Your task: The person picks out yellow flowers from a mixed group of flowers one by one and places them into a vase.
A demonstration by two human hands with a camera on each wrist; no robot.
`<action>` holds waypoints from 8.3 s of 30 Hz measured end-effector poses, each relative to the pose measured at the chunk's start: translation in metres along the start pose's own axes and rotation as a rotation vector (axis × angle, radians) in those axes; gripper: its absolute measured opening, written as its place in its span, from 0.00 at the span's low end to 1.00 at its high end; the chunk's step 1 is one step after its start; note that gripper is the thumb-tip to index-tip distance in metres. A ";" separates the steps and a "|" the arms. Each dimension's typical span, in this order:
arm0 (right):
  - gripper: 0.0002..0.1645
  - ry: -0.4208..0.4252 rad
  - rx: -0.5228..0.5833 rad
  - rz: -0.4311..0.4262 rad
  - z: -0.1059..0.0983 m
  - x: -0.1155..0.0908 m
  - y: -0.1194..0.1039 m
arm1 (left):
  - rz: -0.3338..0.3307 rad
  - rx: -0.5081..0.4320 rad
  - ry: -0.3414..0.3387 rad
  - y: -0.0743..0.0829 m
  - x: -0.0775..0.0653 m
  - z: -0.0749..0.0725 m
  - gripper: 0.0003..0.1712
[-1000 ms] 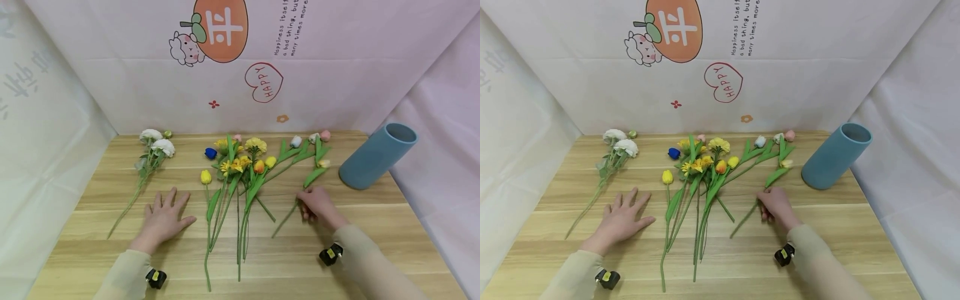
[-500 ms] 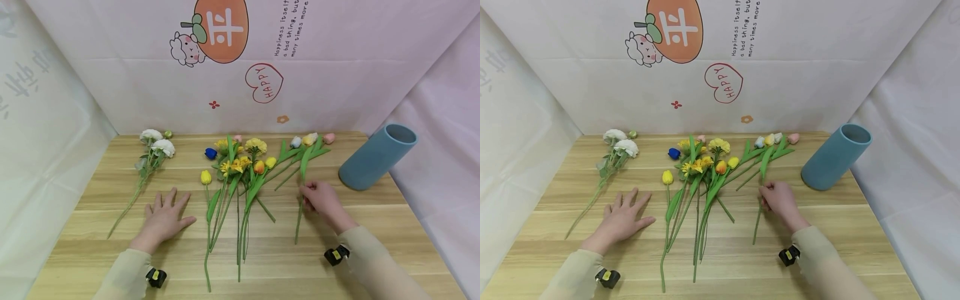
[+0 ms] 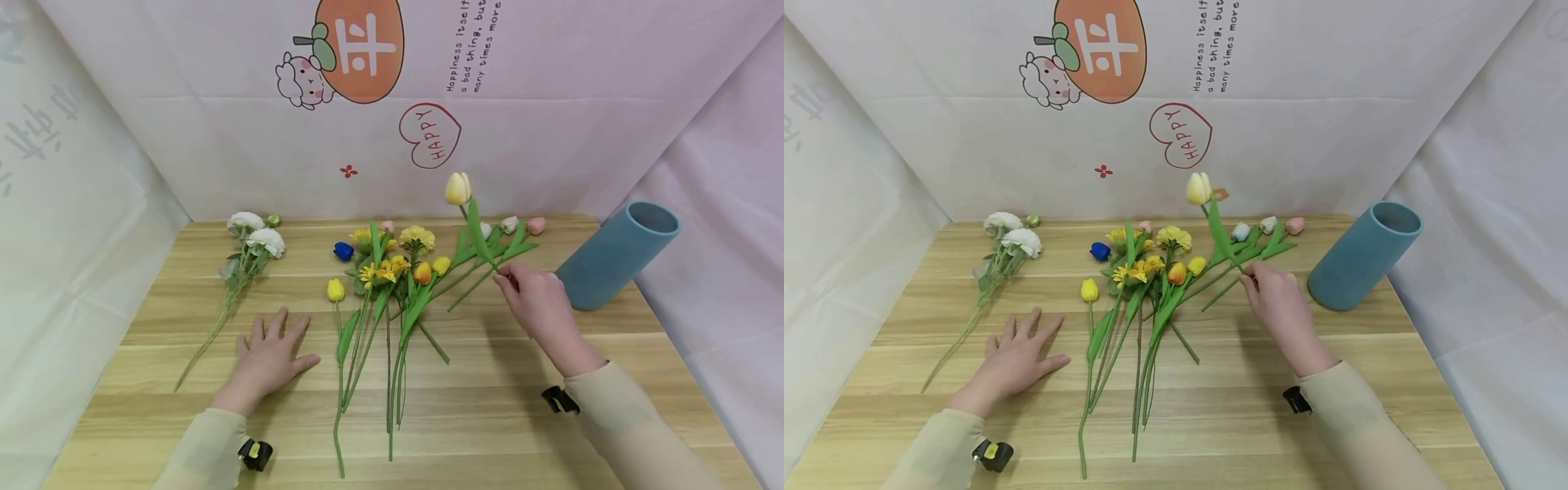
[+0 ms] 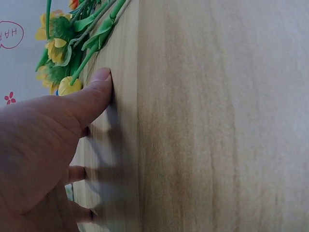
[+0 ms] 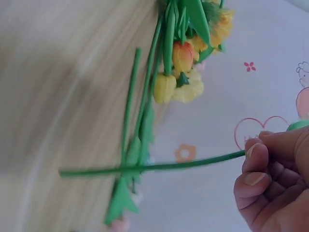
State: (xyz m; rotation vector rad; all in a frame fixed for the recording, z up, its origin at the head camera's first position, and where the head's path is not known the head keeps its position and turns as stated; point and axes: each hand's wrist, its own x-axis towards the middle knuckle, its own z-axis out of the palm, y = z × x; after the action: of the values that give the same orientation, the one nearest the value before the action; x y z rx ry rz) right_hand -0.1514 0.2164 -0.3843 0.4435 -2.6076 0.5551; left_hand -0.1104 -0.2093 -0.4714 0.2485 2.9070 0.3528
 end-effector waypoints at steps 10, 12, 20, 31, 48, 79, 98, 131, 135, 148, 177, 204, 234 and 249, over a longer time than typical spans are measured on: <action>0.07 0.201 -0.232 -0.289 -0.020 0.008 -0.006 | 0.004 0.011 0.006 0.001 -0.001 -0.002 0.45; 0.05 0.236 -0.253 -0.327 -0.025 0.010 -0.007 | 0.007 0.012 0.006 0.001 -0.001 -0.002 0.45; 0.07 0.390 -0.310 -0.455 -0.042 0.020 -0.015 | 0.010 0.009 0.008 0.001 0.000 -0.002 0.45; 0.09 0.648 -0.306 -0.435 -0.062 0.035 -0.019 | 0.017 0.013 0.009 0.002 -0.001 -0.002 0.45; 0.09 0.443 -0.327 -0.161 -0.084 0.045 0.041 | 0.012 0.011 0.008 -0.003 0.001 0.001 0.45; 0.22 0.161 -0.328 0.449 -0.108 0.033 0.099 | 0.019 0.007 0.013 0.000 -0.002 -0.002 0.45; 0.16 0.349 -0.253 0.053 -0.052 0.020 0.040 | 0.031 0.007 0.031 0.000 -0.003 0.000 0.44; 0.18 -0.235 -0.078 -0.453 0.090 -0.005 -0.075 | 0.001 -0.062 0.090 0.011 0.008 -0.006 0.38; 0.18 -0.279 -0.063 -0.473 0.097 -0.015 -0.071 | 0.044 -0.099 0.206 0.036 0.015 -0.013 0.30; 0.20 -0.325 -0.027 -0.464 0.101 -0.028 -0.063 | 0.041 -0.563 0.078 0.092 0.032 -0.002 0.12; 0.20 -0.316 -0.052 -0.063 0.055 -0.026 0.008 | 0.080 -0.622 0.273 0.094 -0.002 -0.039 0.07; 0.07 -0.354 -0.051 -0.186 0.077 -0.034 -0.040 | -0.205 -0.127 0.264 -0.032 -0.030 -0.033 0.13; 0.26 -0.454 -0.036 0.014 0.113 -0.044 -0.095 | 0.198 0.124 0.274 0.019 -0.009 0.006 0.25; 0.16 -0.486 0.053 0.239 0.107 -0.036 -0.083 | 0.152 0.092 0.150 0.014 -0.009 0.008 0.38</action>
State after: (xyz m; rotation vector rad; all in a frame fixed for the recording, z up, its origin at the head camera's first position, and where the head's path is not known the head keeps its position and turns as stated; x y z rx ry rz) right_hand -0.1256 0.1045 -0.4640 0.3135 -3.1459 0.6633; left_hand -0.0984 -0.1956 -0.4740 0.4788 3.0645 0.2730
